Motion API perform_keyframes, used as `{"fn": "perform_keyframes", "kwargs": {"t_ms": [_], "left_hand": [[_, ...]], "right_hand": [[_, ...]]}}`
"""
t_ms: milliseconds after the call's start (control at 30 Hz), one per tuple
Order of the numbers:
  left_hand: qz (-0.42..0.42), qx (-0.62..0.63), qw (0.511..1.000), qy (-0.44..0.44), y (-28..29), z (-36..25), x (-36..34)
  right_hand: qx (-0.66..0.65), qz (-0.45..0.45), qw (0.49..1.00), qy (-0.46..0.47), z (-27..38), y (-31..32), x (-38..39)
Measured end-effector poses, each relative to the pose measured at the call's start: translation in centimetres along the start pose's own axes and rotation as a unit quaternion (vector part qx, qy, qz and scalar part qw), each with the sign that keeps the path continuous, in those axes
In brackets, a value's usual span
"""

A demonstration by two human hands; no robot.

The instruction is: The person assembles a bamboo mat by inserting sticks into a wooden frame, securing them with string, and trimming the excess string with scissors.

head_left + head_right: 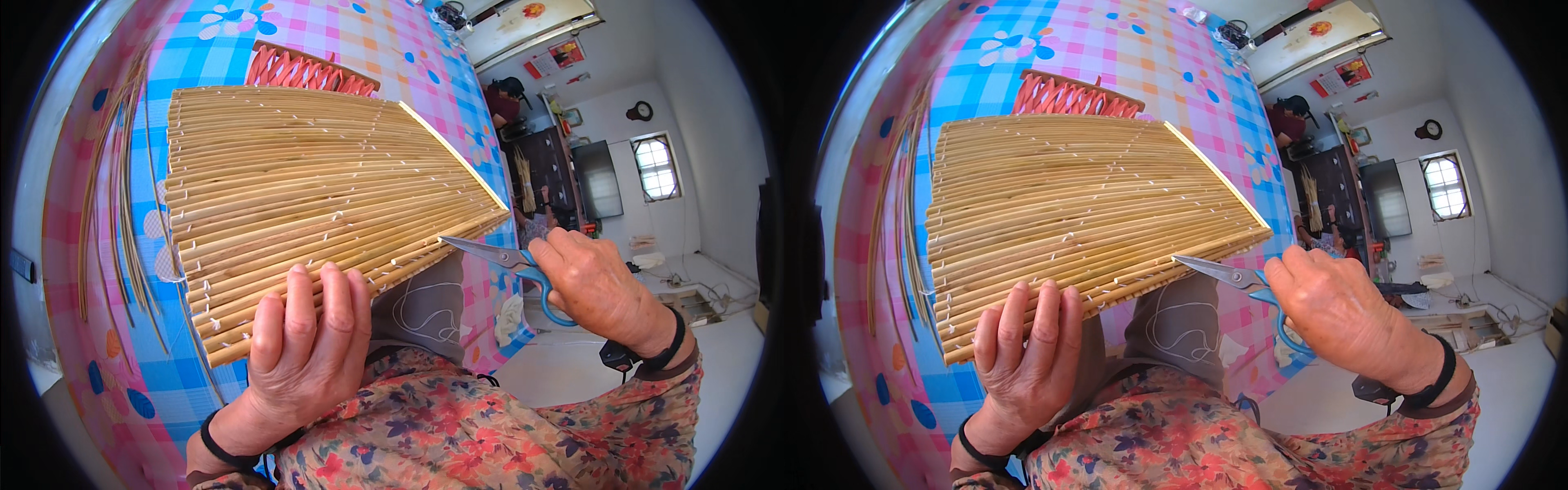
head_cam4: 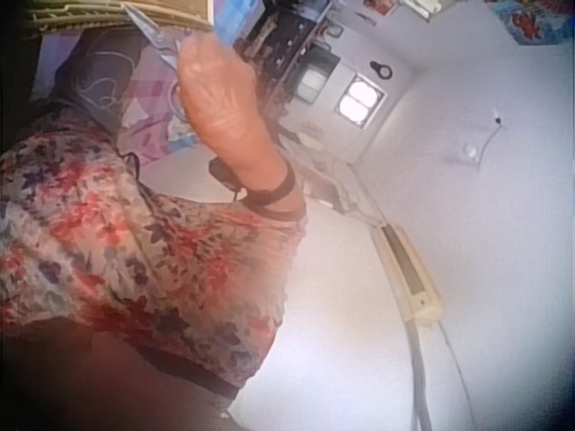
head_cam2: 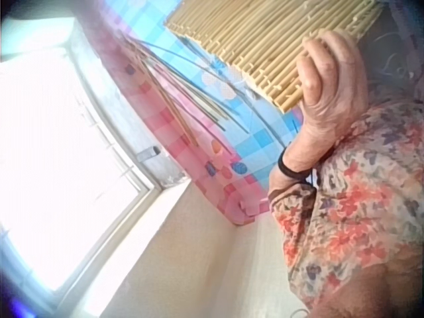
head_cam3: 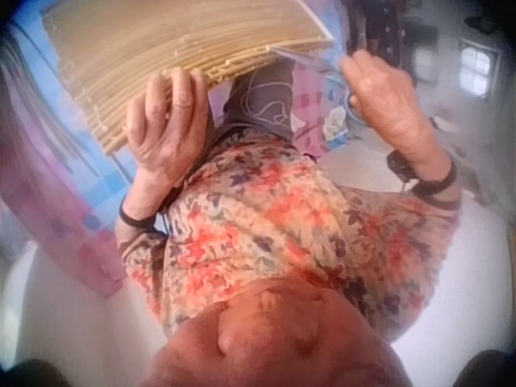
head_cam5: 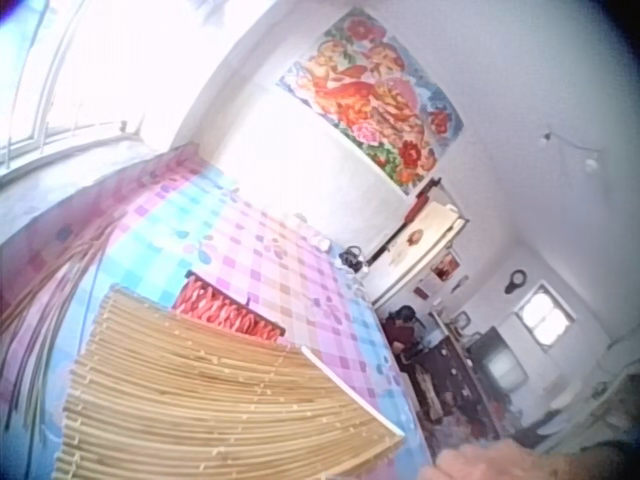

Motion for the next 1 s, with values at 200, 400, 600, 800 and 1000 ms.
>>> {"fn": "perform_keyframes", "kwargs": {"t_ms": [200,400,600,800,1000], "left_hand": [[0.001,-0.002,1.0,0.004,0.0,0.0,0.1],[0.013,-0.006,1.0,0.005,-0.1,-0.2,0.0],[0.021,-0.01,1.0,0.009,0.0,-0.3,0.0],[0.025,-0.004,1.0,0.012,-0.1,-0.3,0.0],[0.031,0.001,0.999,0.008,0.1,-0.1,0.0]], "right_hand": [[-0.109,-0.048,0.992,-0.044,-1.1,0.4,0.1],[-0.142,-0.068,0.985,-0.073,-1.7,-2.1,1.3],[-0.115,-0.057,0.989,-0.067,-1.2,-2.2,1.3],[-0.104,-0.047,0.992,-0.049,-0.9,-1.6,0.7],[-0.076,-0.057,0.995,-0.032,-0.2,-0.6,0.6]]}}
Point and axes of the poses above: each hand's wrist, its own x-axis away from the middle knuckle, its own y-axis out of the back of the hand, z = x × y, the point moved 6 cm from there along -x, towards the middle knuckle, and after that the axes turned 8 degrees about -y, right-handed, at the moved point
